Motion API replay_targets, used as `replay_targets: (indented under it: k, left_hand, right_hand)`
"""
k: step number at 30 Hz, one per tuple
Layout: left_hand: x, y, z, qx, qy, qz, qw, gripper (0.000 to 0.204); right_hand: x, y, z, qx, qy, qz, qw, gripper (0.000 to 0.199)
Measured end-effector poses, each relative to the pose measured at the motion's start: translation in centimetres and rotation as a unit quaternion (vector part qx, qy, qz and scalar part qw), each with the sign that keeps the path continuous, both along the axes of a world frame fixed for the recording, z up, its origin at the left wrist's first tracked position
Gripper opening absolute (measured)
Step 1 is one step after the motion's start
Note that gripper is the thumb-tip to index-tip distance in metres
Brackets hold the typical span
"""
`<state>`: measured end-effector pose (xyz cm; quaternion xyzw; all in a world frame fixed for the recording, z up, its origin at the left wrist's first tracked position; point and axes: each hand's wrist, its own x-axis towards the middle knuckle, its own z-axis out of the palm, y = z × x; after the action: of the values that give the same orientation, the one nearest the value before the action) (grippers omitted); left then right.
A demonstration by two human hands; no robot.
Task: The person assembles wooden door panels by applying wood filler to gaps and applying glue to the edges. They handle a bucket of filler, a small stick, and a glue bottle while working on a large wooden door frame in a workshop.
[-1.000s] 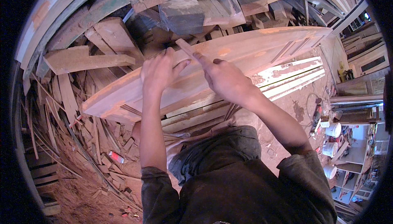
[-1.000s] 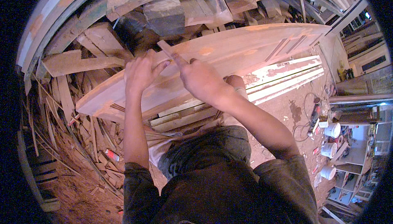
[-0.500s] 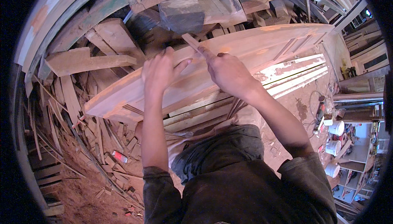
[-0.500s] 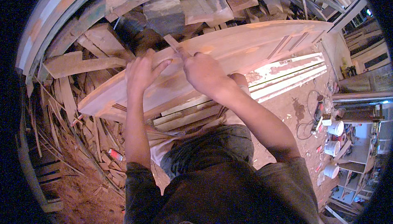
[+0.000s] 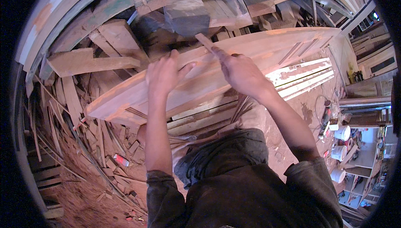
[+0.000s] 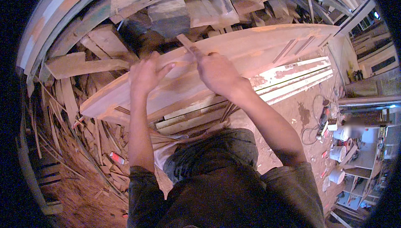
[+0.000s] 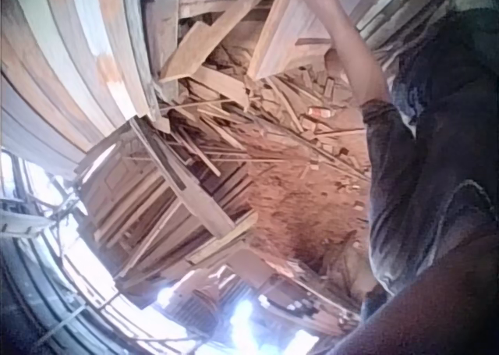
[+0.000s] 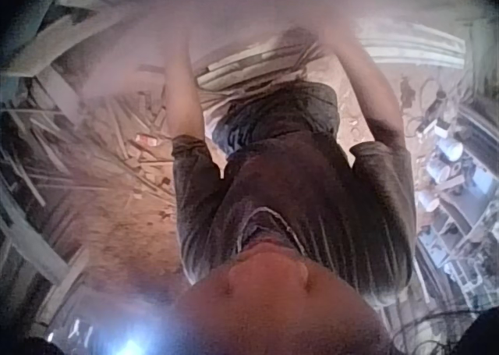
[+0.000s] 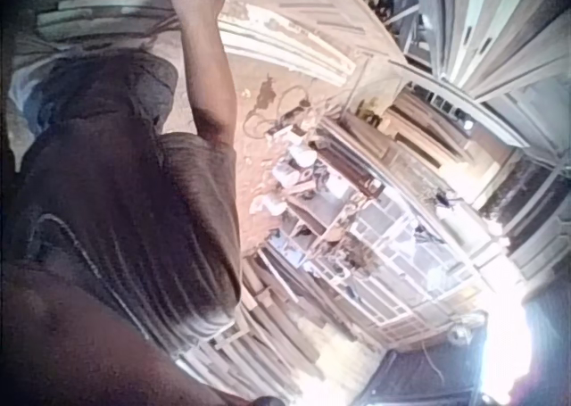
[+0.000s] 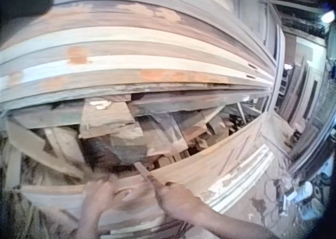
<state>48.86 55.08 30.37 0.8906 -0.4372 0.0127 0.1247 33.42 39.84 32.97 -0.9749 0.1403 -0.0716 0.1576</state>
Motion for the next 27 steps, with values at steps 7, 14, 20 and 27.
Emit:
replay_targets:
  k: [7, 14, 20, 27]
  left_hand:
    - [0.4, -0.1, -0.8, 0.008, -0.001, -0.005, 1.000, 0.061]
    - [0.5, -0.2, -0.2, -0.245, -0.009, -0.140, 0.959, 0.034]
    - [1.4, -3.5, 1.1, -0.141, 0.070, -0.191, 0.969, 0.019]
    - [1.4, -5.4, 2.6, -0.028, 0.041, -0.229, 0.972, 0.018]
  right_hand:
    - [-1.9, -2.3, 0.7, 0.004, -0.040, -0.026, 0.999, 0.040]
    - [-2.9, -3.3, 0.4, 0.054, -0.143, -0.043, 0.987, 0.035]
    - [-4.3, -2.8, 0.9, 0.136, -0.124, -0.092, 0.979, 0.034]
    - [-6.7, -3.8, 0.7, 0.203, -0.116, -0.147, 0.961, 0.034]
